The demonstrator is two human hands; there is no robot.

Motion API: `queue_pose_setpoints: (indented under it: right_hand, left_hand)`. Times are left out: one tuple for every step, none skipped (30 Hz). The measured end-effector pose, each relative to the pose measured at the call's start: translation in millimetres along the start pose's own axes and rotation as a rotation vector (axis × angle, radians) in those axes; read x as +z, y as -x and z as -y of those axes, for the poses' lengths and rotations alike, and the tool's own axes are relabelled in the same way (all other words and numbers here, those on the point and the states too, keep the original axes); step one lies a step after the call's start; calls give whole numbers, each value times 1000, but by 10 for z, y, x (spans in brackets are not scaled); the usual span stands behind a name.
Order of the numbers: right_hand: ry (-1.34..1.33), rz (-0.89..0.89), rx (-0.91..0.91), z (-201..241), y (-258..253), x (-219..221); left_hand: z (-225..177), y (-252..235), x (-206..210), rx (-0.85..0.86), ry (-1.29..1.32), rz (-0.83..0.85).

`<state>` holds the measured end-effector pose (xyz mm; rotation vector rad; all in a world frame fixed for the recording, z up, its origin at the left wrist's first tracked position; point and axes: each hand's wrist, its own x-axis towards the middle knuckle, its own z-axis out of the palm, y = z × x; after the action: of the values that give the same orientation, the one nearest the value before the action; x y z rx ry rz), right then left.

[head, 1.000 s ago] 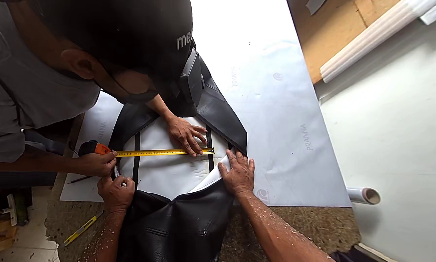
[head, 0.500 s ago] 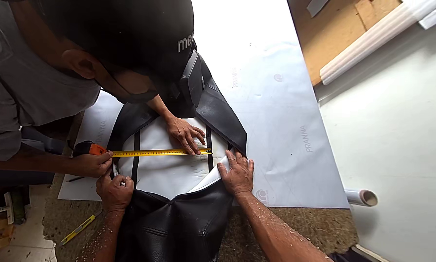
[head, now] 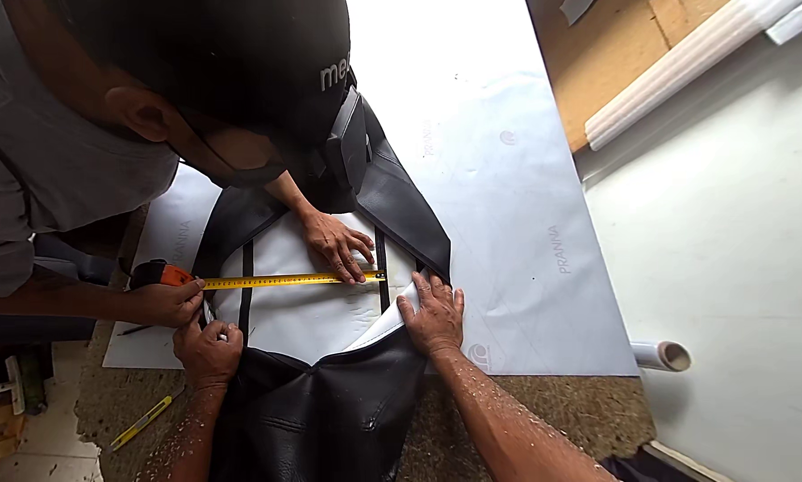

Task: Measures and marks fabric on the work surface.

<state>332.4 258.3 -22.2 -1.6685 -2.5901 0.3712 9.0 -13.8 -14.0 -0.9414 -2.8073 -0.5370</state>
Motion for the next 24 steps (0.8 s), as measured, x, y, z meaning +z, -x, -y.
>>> queue_pose_setpoints:
  right_hand:
    - [4,-2,-1,-2,0,3]
    - [6,-1,-2,-1,1,2]
    - [7,-1,-2,0,1,3]
    - [5,-2,-3,3,0,3]
    - [5,0,-4,5,-1,2]
    - [4,2,-4,7,-1,0]
    - [6,3,-5,7,-1,-2]
    - [8,3,-5,9,-1,-2]
    - [8,1,-6,10,-1,4]
    - [9,-2,-8,10,-2,11]
    - [7,-7,-10,8,-3,16]
    - [5,-9,-13,3,-3,19]
    - [2,-14,-18,-1,-4,25]
    - [-2,-20,-23,-1,-6,38]
    - [-3,-24,-27,-1,-7,44]
    - [-3,-27,-30,-7,-9,46]
    - [-1,-32,-33,-14,-13,49]
    - [-1,-38,-39,-16,-16,51]
    - [-2,-42,-42,-17,-19,54]
    - [-7,-44,-43,-16,-19,56]
    - [-12,-48,-43,-18,-19,58]
    - [-15,-54,-44,-20,-20,58]
    - [-16,-60,-45,-20,-20,53]
    - [-23,-65,-49,-22,-17,49]
  left_hand:
    - [-1,2,3,2,-4,-2]
    - [1,3,3,3,-5,0]
    - [1,3,-3,3,-4,4]
    - [-3,3,-11,1,-4,6]
    - [-11,3,-18,0,-5,4]
    - [-18,1,-23,1,-5,3]
    - [-22,-1,-26,3,-6,0]
    - [-19,-2,-31,5,-8,1]
    - [-14,-4,-37,6,-8,7]
    - [-11,-7,-42,4,-8,14]
    - [-8,-10,-41,6,-12,14]
    - [-3,-11,-32,10,-15,7]
    - [6,-9,-23,15,-17,2]
    - [17,-8,-20,20,-23,-5]
    - [26,-7,-15,25,-25,-12]
    - [30,-6,-1,29,-26,-22]
    - [36,-6,12,31,-25,-28]
    - [39,-6,16,26,-24,-26]
    - [43,-5,22,23,-25,-26]
    - [43,-3,24,19,-29,-27]
    - [39,1,25,13,-32,-24]
    - [33,1,27,6,-37,-21]
    - [28,0,22,0,-38,-13]
    - [21,-1,14,-7,-34,0]
